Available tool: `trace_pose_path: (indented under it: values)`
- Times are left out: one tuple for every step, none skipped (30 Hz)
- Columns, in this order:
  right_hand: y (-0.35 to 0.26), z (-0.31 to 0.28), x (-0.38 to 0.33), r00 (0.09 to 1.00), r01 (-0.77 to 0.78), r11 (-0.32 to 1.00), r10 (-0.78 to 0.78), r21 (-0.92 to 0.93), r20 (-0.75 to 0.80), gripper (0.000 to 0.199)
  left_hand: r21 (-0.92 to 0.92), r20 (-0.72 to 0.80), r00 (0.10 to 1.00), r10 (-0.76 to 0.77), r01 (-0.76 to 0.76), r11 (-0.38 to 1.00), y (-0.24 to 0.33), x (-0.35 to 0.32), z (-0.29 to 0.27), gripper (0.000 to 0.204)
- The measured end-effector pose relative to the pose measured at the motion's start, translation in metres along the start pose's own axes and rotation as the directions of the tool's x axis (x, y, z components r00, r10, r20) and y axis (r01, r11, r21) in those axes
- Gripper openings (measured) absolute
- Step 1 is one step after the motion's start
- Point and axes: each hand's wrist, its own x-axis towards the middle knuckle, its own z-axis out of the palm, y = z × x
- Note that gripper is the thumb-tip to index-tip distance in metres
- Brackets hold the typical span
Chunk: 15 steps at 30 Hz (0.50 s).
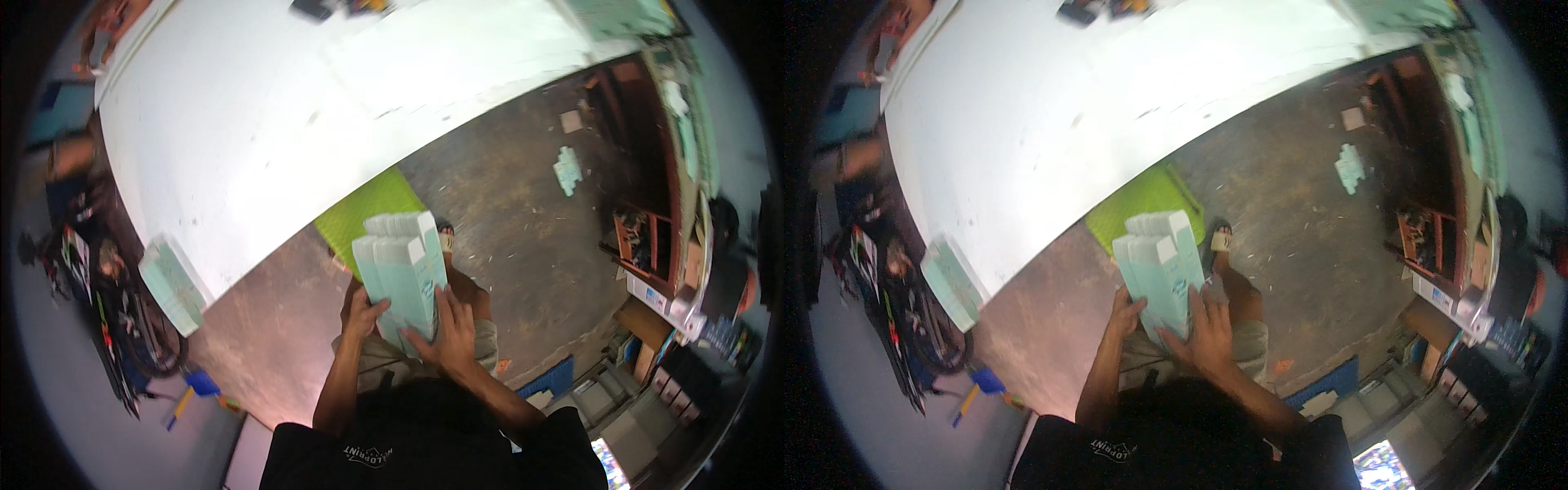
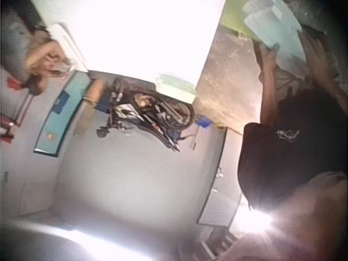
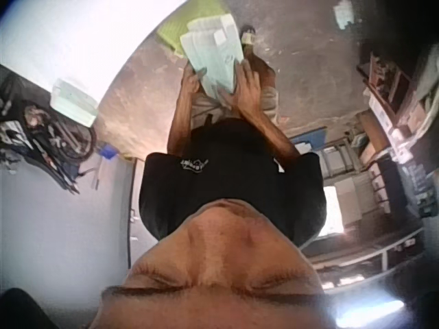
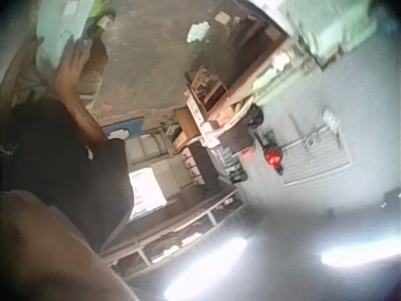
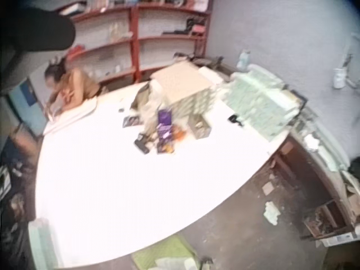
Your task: The person repeatedly picks up light green paper sheets from a table and stacks them into a neat pile. The person also briefly handles a plastic bag and a smartphone before resuming stacking.
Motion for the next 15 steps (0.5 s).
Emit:
trace_pose_path:
  values:
    - [-0.002, -0.030, -0.014, 1.000, -0.005, 1.000, 0.006, 0.026, -0.025, 0.100, 0.030, 0.004, 1.000, -0.007, 0.007, 1.000, 0.007, -0.011, 0.023, 0.049]
    - [0.003, -0.060, -0.022, 0.998, -0.013, 0.999, 0.016, 0.037, -0.064, 0.097, 0.058, 0.006, 1.000, -0.021, 0.021, 0.998, 0.015, -0.020, 0.046, 0.049]
    - [0.008, -0.089, -0.029, 0.992, 0.017, 0.999, -0.011, 0.046, -0.128, 0.089, -0.013, 0.047, 0.992, 0.121, -0.120, 0.993, -0.006, -0.024, 0.062, 0.050]
    - [0.021, -0.109, -0.036, 0.985, 0.042, 0.999, -0.035, 0.035, -0.167, 0.085, -0.030, 0.063, 0.984, 0.164, -0.162, 0.986, -0.005, -0.031, 0.092, 0.050]
    - [0.032, -0.130, -0.044, 0.974, 0.013, 0.999, -0.002, 0.050, -0.228, 0.084, -0.045, 0.085, 0.977, 0.194, -0.191, 0.981, 0.005, -0.035, 0.127, 0.050]
    - [0.050, -0.150, -0.045, 0.971, -0.024, 0.997, 0.042, 0.080, -0.234, 0.086, 0.015, 0.146, 0.962, 0.232, -0.237, 0.971, 0.014, -0.030, 0.159, 0.051]
    - [0.074, -0.165, -0.051, 0.952, -0.016, 0.986, 0.065, 0.163, -0.299, 0.083, 0.075, 0.183, 0.948, 0.259, -0.276, 0.958, 0.018, -0.021, 0.194, 0.051]
    - [0.094, -0.186, -0.054, 0.932, -0.031, 0.987, 0.084, 0.156, -0.352, 0.085, 0.160, 0.225, 0.942, 0.250, -0.288, 0.944, 0.020, -0.008, 0.227, 0.051]
    - [0.117, -0.206, -0.057, 0.910, -0.043, 0.986, 0.106, 0.163, -0.401, 0.088, 0.253, 0.257, 0.937, 0.239, -0.303, 0.919, 0.022, 0.004, 0.258, 0.051]
    - [0.134, -0.225, -0.064, 0.885, -0.085, 0.976, 0.165, 0.198, -0.435, 0.088, 0.333, 0.276, 0.935, 0.223, -0.311, 0.890, 0.024, 0.005, 0.290, 0.052]
    - [0.154, -0.243, -0.070, 0.858, -0.126, 0.963, 0.226, 0.237, -0.462, 0.088, 0.441, 0.318, 0.926, 0.205, -0.336, 0.832, 0.026, 0.010, 0.326, 0.052]
    - [0.172, -0.260, -0.073, 0.838, -0.153, 0.950, 0.271, 0.272, -0.474, 0.089, 0.533, 0.340, 0.920, 0.195, -0.359, 0.766, 0.034, 0.012, 0.366, 0.053]
    - [0.189, -0.275, -0.075, 0.813, -0.169, 0.904, 0.352, 0.392, -0.463, 0.088, 0.615, 0.360, 0.914, 0.186, -0.383, 0.690, 0.041, 0.017, 0.404, 0.054]
    - [0.206, -0.289, -0.077, 0.790, -0.177, 0.843, 0.429, 0.508, -0.438, 0.088, 0.655, 0.388, 0.905, 0.177, -0.406, 0.637, 0.047, 0.020, 0.437, 0.061]
    - [0.221, -0.299, -0.081, 0.753, -0.191, 0.766, 0.515, 0.613, -0.410, 0.088, 0.680, 0.440, 0.879, 0.183, -0.459, 0.571, 0.050, 0.023, 0.470, 0.063]
